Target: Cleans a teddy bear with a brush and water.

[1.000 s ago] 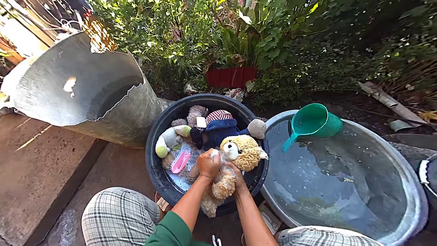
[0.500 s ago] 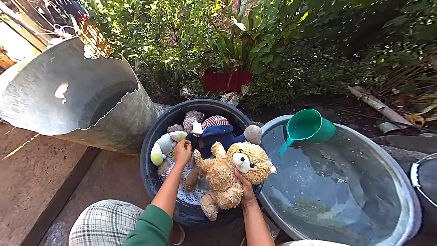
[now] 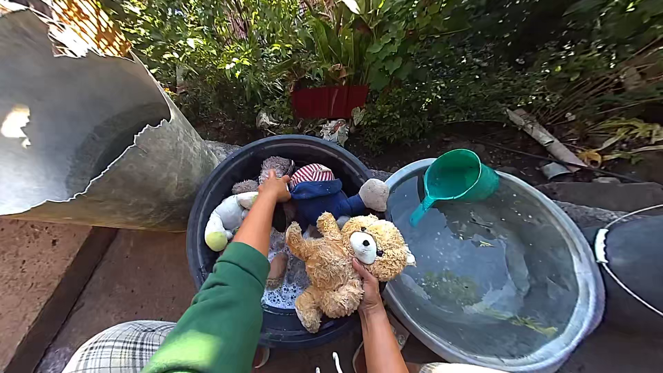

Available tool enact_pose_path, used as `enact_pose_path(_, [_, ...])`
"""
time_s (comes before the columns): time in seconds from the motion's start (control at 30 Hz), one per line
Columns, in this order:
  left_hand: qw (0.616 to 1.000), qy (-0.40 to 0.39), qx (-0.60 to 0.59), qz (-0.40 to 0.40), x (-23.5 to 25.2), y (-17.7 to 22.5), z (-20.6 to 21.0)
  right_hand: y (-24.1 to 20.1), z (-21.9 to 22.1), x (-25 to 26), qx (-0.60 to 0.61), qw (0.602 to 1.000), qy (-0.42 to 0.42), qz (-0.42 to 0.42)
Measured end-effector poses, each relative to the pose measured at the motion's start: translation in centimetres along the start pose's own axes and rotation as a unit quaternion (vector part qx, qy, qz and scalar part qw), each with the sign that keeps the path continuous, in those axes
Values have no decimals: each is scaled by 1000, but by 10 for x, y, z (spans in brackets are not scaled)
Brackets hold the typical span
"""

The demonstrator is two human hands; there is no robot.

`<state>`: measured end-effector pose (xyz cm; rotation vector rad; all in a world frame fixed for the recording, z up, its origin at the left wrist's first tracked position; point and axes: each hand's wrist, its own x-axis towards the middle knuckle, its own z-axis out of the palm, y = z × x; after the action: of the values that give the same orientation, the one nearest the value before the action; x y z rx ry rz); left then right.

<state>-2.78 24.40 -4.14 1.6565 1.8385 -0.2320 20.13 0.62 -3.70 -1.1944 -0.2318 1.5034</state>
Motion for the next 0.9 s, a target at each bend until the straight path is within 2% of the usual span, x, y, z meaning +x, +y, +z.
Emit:
enact_pose_path(0.07, [993,-3,-103,61,7,-24,-9,2,0,1,3,1000,-3,3])
enact_pose_path(0.13, [963,56,-231,122,8,-51,-7,5,2,3,5,1000,-2,4])
enact_pose_path(0.27, [854,221,-462,97,-30,-76,11,6,6,3,12,1000,-4,0])
enact_pose_path(0.33, [835,249,-482,96,-78,-60,26,7,9,3,12,1000,4,3])
enact_pose_path(0.4, [851,268,-436,118,-130,-29,57,9,14,2,5,1000,16,9])
enact_pose_path(0.5, [876,327,-309,174,-200,35,135,13,20,5,-9,1000,20,8])
enact_pose_path(0.57, [894,323,-239,200,-215,64,168,13,23,5,-26,1000,14,-1])
enact_pose_path(0.63, [916,251,-264,167,-198,70,157,16,23,4,-35,999,21,1])
enact_pose_path(0.67, [925,196,-304,122,-183,66,142,18,23,1,-38,999,24,8])
enact_pose_path(0.73, [910,124,-395,6,-149,56,112,23,27,-6,-53,998,30,13])
enact_pose_path(0.8, [899,113,-418,-67,-140,55,102,24,32,-11,-48,998,32,5])
enact_pose_path(0.83, [904,120,-405,-68,-151,61,103,23,35,-12,-32,999,35,1])
enact_pose_path(0.9, [939,121,-321,-5,-194,72,119,19,38,-14,9,999,37,-10])
